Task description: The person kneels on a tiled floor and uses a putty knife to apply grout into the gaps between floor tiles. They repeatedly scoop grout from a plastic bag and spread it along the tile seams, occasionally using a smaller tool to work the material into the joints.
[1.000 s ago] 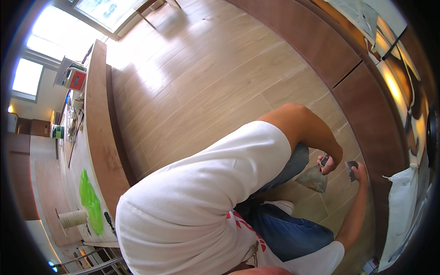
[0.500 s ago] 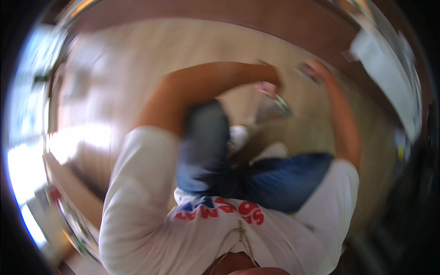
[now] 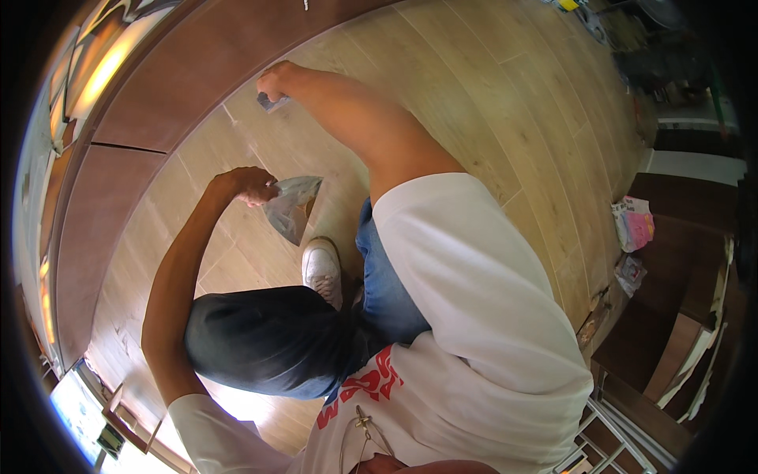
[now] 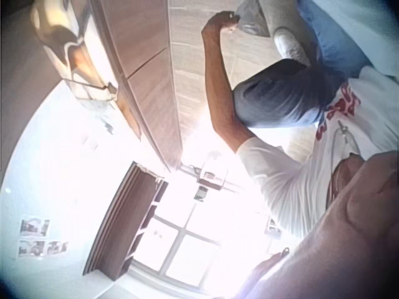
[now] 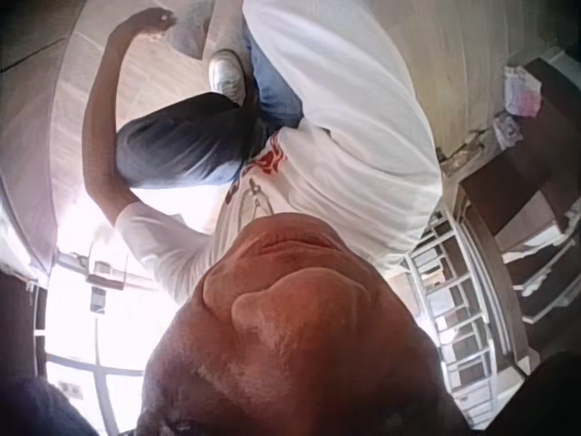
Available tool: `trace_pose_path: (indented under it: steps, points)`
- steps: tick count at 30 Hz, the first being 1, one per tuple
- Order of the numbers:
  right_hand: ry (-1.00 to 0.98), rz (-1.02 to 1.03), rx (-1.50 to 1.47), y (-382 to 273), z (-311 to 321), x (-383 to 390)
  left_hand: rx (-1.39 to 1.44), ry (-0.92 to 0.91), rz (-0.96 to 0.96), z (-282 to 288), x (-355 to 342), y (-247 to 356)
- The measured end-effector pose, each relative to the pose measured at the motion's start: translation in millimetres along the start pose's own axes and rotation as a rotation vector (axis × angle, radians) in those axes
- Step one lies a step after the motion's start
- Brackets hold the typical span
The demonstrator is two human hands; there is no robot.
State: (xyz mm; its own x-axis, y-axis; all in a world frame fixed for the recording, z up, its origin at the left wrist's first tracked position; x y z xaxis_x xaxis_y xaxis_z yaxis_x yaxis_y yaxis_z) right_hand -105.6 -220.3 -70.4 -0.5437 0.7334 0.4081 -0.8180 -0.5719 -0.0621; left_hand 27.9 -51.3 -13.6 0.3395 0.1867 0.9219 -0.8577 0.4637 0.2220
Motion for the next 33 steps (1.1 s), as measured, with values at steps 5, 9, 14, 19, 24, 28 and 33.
trace_pose_path:
  steps: [5,9,14,19,24,28,33]
  points:
    - [-0.037,-0.015,0.010,-8,2,-1,0.008,-0.038,0.044,-3,1,-8]
    - [-0.060,-0.023,-0.001,-1,-1,-2,0.001,-0.056,0.035,0,-5,-9]
    - [-0.050,0.044,-0.014,-11,-9,-26,-0.004,-0.040,0.009,-8,-9,-31]
    - [0.144,-0.035,-0.149,50,-71,-31,-0.184,-0.007,-0.076,-9,-70,-32]
    - [-0.149,-0.025,-0.055,-7,-52,-29,-0.021,0.038,-0.066,-15,-45,-51]
    - [-0.231,-0.105,-0.019,37,-58,11,-0.068,0.066,-0.086,8,-28,-14]
    - [-0.308,-0.195,0.010,54,-63,28,-0.105,0.077,-0.176,14,-27,0]
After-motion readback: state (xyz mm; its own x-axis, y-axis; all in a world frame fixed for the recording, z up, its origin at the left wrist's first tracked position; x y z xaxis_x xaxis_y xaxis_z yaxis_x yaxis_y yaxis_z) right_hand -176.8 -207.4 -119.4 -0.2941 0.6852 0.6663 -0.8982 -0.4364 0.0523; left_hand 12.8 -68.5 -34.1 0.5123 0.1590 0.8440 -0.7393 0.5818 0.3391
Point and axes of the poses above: each hand's wrist, its own x-axis away from the middle knuckle, its own z-axis out of the back of the hand, y = z × x, the point moved 2 cm from there along -x, towards the middle knuckle, and after that the axes turned 6 degrees about -y, right-handed, at the moved point
